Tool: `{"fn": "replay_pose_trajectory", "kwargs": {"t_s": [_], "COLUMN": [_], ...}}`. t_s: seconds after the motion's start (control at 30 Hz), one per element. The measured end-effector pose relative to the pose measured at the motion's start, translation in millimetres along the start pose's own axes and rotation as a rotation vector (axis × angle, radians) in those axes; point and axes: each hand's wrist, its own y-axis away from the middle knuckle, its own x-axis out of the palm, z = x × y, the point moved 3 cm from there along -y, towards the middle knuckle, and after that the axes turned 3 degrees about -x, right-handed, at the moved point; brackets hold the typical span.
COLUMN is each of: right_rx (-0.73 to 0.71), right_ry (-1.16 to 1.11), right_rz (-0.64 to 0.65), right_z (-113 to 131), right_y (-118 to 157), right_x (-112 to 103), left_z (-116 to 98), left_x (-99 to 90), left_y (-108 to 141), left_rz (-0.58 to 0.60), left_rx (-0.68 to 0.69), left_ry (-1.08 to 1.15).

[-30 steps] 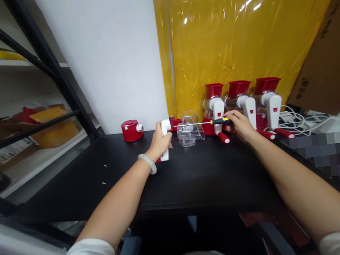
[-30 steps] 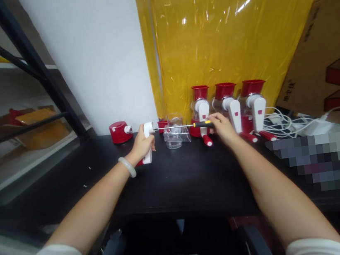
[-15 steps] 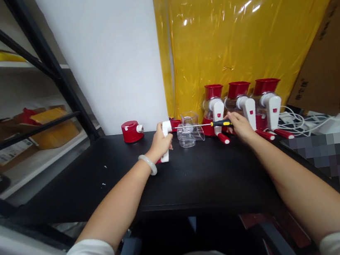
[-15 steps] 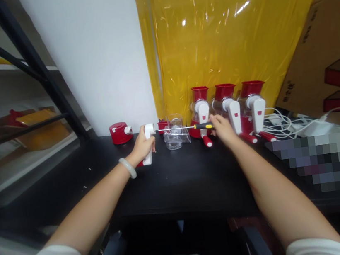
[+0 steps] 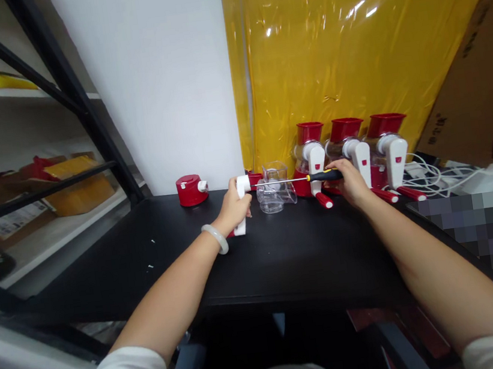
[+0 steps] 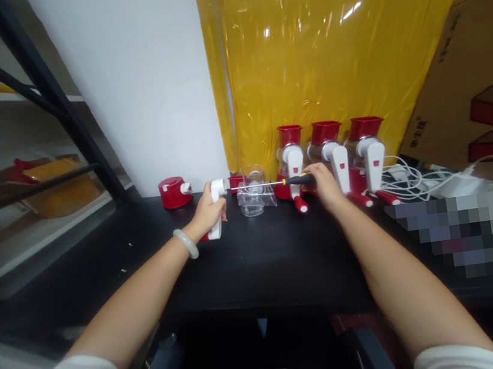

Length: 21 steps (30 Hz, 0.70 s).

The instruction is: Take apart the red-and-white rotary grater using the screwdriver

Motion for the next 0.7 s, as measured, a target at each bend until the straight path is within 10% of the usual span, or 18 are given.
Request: {"fn": "replay_pose_trajectory", "kwargs": {"t_s": [0.7], "right_rx": [0.019], "right_ry": [0.098], "right_rz": [-0.025], "right_z": [-1], "right_y": [1], "right_x": [-1], "left_z": [-1], "left_x": [0.0], "left_y": [0], "left_rz": [-0.005], "left_rx": [0.000], "left_ry": [-0.006]}}
